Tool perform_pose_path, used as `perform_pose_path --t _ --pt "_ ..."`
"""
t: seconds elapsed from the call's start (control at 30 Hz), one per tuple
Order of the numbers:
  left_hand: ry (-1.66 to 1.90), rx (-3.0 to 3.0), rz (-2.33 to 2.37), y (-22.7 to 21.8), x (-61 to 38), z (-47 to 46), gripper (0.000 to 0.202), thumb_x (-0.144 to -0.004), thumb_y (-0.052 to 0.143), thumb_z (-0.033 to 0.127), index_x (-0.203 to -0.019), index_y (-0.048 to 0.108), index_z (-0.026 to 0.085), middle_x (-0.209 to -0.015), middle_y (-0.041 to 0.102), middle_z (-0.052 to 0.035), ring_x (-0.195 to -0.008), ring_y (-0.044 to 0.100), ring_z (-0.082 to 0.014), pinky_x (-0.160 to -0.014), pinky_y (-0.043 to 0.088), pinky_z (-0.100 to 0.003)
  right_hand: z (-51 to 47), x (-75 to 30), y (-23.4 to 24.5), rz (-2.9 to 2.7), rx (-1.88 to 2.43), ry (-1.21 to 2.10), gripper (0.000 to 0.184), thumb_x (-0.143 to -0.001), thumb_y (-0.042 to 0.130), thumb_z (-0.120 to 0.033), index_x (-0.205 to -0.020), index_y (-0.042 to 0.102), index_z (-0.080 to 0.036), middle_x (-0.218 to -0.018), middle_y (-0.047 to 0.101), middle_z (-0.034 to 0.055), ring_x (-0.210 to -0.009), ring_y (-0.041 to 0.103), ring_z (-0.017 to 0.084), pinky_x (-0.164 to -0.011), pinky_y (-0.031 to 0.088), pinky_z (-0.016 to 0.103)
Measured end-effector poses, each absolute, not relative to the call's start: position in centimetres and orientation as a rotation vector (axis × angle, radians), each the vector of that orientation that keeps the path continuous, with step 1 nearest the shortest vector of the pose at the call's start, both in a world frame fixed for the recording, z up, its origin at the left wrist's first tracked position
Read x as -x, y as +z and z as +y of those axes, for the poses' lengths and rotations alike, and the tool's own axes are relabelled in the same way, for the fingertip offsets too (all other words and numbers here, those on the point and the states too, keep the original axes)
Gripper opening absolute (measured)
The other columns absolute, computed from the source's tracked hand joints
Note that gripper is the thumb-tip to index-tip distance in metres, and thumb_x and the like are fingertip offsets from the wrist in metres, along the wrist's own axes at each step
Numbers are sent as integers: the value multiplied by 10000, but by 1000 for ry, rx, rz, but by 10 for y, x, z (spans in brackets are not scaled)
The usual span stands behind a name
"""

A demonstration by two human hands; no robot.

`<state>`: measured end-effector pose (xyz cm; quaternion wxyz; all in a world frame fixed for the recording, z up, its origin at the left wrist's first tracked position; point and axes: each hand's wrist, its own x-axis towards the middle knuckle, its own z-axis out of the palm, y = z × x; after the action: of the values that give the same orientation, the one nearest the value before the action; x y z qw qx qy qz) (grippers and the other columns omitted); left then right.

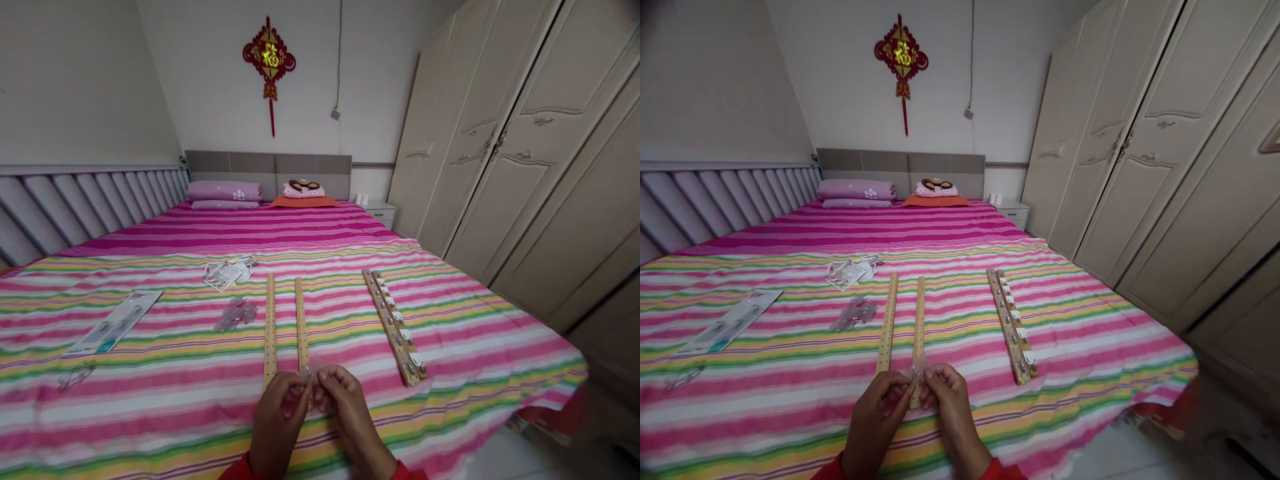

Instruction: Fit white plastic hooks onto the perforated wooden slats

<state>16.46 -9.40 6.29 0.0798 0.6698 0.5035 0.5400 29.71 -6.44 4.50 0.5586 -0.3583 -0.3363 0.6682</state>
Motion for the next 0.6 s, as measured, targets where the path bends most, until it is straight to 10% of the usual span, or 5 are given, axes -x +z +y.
perform_pose_path --t 0.6 --pt "1353 -2144 1647 5 -146 -91 198 -908 466 317 -880 633 214 -794 693 -50 -740 658 -165 -679 541 -281 -18 -317 14 -1122 973 1880 363 -625 759 -459 -649 542 -169 -470 577 -40 -371 515 95 -387 377 209"
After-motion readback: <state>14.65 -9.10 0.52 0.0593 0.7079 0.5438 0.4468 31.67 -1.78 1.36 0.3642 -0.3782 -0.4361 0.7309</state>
